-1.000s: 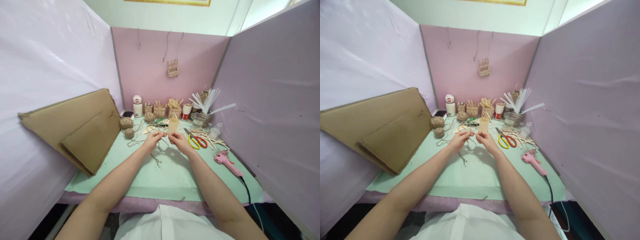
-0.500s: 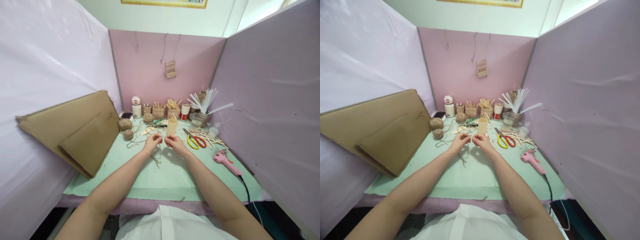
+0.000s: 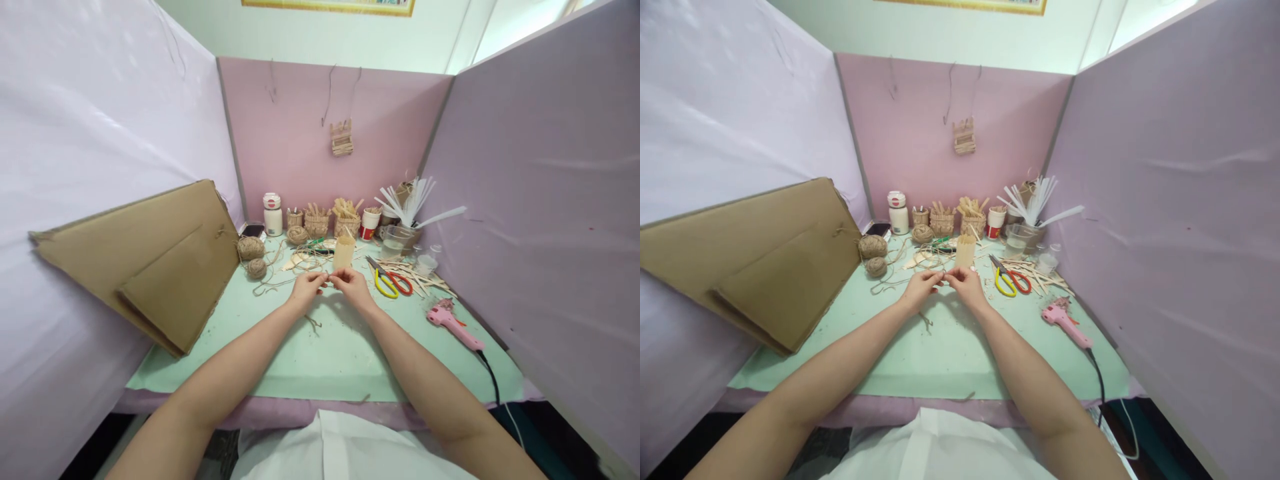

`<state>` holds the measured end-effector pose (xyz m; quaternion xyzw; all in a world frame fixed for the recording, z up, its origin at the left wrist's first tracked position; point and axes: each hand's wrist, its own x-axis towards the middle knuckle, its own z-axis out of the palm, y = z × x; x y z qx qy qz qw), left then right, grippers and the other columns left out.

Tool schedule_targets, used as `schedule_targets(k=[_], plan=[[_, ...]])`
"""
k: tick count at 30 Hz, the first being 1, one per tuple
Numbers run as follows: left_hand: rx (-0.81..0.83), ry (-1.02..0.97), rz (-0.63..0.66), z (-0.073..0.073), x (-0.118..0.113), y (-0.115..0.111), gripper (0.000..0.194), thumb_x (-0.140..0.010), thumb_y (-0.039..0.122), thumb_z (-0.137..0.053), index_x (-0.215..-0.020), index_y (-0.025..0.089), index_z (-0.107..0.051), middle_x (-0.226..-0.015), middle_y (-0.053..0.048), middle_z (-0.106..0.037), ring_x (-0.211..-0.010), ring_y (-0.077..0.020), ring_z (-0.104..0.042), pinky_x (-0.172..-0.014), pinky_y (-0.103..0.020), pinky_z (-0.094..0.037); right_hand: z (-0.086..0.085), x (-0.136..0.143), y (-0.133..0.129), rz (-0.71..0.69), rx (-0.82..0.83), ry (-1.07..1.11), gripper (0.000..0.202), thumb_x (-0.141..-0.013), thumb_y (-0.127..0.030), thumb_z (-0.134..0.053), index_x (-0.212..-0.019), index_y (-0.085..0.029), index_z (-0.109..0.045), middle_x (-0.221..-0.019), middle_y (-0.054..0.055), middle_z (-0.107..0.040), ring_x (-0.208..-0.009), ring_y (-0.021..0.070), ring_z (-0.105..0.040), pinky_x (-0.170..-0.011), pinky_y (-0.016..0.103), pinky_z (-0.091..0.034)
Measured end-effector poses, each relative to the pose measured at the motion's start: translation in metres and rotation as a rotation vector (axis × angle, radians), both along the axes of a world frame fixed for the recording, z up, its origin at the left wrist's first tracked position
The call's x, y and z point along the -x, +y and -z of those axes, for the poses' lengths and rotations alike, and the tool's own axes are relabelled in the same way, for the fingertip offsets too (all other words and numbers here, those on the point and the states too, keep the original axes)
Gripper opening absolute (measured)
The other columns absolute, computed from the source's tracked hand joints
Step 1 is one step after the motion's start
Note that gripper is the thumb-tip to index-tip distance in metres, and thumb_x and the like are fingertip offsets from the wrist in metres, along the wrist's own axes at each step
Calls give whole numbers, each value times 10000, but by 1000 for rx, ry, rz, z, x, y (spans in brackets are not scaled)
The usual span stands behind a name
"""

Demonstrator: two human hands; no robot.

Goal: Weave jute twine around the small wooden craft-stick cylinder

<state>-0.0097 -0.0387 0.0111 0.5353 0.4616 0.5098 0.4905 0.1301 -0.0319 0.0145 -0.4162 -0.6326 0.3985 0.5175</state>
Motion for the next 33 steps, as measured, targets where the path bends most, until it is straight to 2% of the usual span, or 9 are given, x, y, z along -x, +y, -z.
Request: schedule_targets(k=[3, 7, 11, 13, 14, 16, 19, 24, 33], plan=[[63, -99, 7, -1, 3, 1, 348, -619, 432, -688, -812, 144, -655, -798, -65, -641, -745, -141, -568, -580, -220, -402, 2, 1, -2, -40, -45, -71, 221, -691, -379, -609, -720, -160, -613, -643, 14, -607, -603, 131, -528, -599, 268, -416], [65, -84, -28, -3, 4, 2, 304, -620, 411, -679, -752, 149, -598, -725, -24, -609, -645, -101, -531, -524, -199, -359, 0, 0, -4, -32, -138, -168, 223, -733, -385, -578, -754, -169, -630, -724, 39, -630, -661, 147, -544, -655, 288, -432], [-17, 54, 151, -8, 2, -2, 282, -671, 418, -624, -704, 149, -545, -638, 4, -571, -508, -71, -439, -472, -204, -313, -7, -6, -4, 99, -287, -139, 266, -764, -391, -554, -924, -188, -615, -981, 86, -617, -874, 182, -548, -782, 315, -430], [-53, 112, 232, -11, 3, -3, 287, -696, 428, -599, -690, 147, -543, -589, 18, -539, -475, -66, -406, -468, -212, -303, -9, -8, -4, 44, -273, -149, 302, -773, -386, -542, -1004, -199, -598, -1005, 78, -619, -911, 182, -545, -816, 320, -415], [-76, 138, 234, -12, 4, -3, 287, -707, 430, -586, -690, 146, -549, -571, 25, -523, -469, -66, -396, -468, -215, -300, -9, -8, -4, -2, -235, -163, 306, -778, -389, -534, -1011, -201, -596, -947, 64, -633, -871, 176, -555, -798, 315, -417], [-131, 201, 174, -13, 7, -1, 268, -719, 413, -571, -702, 146, -571, -560, 29, -512, -478, -73, -400, -478, -219, -306, -7, -7, -4, -62, -146, -196, 275, -782, -402, -521, -935, -194, -613, -739, 24, -626, -705, 152, -549, -698, 289, -420], [-217, 302, 66, -14, 14, 5, 204, -704, 353, -582, -710, 151, -606, -602, 9, -563, -558, -104, -477, -544, -234, -366, -3, -6, -2, -37, -101, -235, 241, -763, -408, -535, -713, -182, -602, -542, -20, -528, -540, 118, -457, -574, 253, -372], [-302, 440, -4, -15, 22, 10, 131, -686, 278, -597, -728, 173, -662, -752, -34, -661, -720, -161, -568, -696, -288, -421, -2, -5, 2, -5, -59, -155, 263, -742, -427, -548, -669, -176, -575, -533, -24, -514, -515, 110, -435, -534, 244, -344], [-292, 414, -119, -11, 18, 8, 182, -684, 333, -592, -702, 162, -652, -683, -27, -644, -666, -154, -554, -669, -285, -429, -6, -2, 0, 23, -23, -45, 288, -725, -456, -550, -707, -175, -612, -557, -17, -526, -557, 117, -466, -565, 244, -377]])
